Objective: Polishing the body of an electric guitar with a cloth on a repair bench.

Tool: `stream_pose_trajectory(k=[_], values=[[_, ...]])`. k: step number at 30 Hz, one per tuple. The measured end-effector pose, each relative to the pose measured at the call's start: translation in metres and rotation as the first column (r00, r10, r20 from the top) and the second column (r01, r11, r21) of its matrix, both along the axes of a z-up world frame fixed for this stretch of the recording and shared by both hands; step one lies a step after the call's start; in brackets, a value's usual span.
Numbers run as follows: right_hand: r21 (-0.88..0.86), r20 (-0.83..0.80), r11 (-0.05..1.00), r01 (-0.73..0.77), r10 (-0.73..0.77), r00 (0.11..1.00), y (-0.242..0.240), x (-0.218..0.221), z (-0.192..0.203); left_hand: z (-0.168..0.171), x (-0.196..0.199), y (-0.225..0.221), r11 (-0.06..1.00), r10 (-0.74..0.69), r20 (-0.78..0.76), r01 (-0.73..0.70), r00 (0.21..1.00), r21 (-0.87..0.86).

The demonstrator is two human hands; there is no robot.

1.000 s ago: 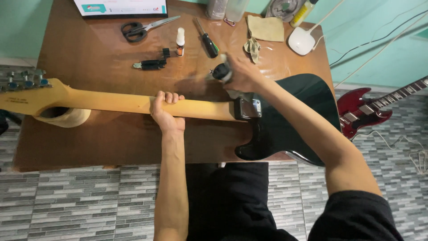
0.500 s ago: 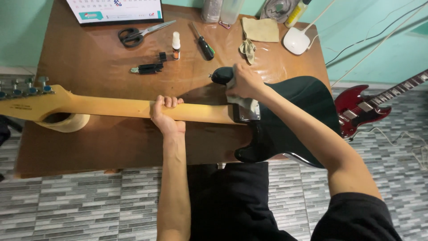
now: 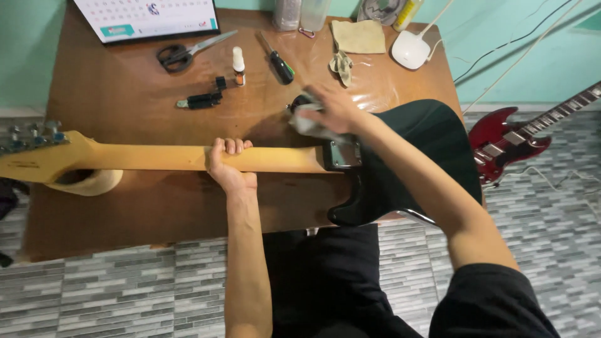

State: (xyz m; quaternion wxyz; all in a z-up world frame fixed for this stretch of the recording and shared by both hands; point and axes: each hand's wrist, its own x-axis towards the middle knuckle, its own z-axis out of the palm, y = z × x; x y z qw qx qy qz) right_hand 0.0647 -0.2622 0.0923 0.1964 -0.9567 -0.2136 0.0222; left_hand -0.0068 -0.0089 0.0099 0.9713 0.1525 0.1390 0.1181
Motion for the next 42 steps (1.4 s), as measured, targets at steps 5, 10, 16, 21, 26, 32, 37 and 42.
stream_pose_trajectory(k=[5, 10, 16, 21, 26, 32, 37, 42], values=[[-0.227, -0.160, 0.943, 0.245, -0.284, 0.945, -0.109, -0.053, -0.020, 0.001, -0.001, 0.001, 1.000, -0.001, -0.001, 0.001, 1.000, -0.006], [-0.328, -0.095, 0.818, 0.472, -0.526, 0.845, -0.101, -0.117, -0.038, 0.002, -0.003, 0.002, 1.000, -0.021, -0.044, 0.021, 0.999, 0.010], [-0.167, 0.087, 0.793, 0.586, -0.580, 0.810, 0.021, -0.206, -0.015, 0.003, -0.003, 0.003, 0.999, -0.046, -0.020, 0.046, 0.999, -0.001], [-0.156, 0.574, 0.845, 0.511, -0.343, 0.744, 0.051, -0.251, -0.053, -0.003, 0.003, 0.007, 0.997, -0.078, -0.005, 0.078, 0.997, 0.029], [-0.196, 0.709, 0.957, 0.214, -0.013, 0.705, 0.037, -0.251, -0.060, -0.014, 0.002, 0.013, 0.991, -0.133, 0.021, 0.133, 0.991, 0.018], [-0.061, 0.722, 0.998, 0.027, 0.025, 0.691, -0.017, -0.270, -0.053, -0.009, 0.002, 0.017, 0.991, -0.133, -0.016, 0.133, 0.991, -0.002], [-0.115, 0.631, 0.942, 0.315, -0.176, 0.756, -0.106, -0.311, -0.053, -0.005, -0.003, 0.018, 0.991, -0.130, -0.025, 0.130, 0.991, 0.021], [-0.225, 0.258, 0.574, 0.787, -0.744, 0.617, -0.198, -0.305, -0.050, 0.001, -0.004, 0.016, 0.990, -0.129, -0.031, 0.130, 0.991, 0.047]])
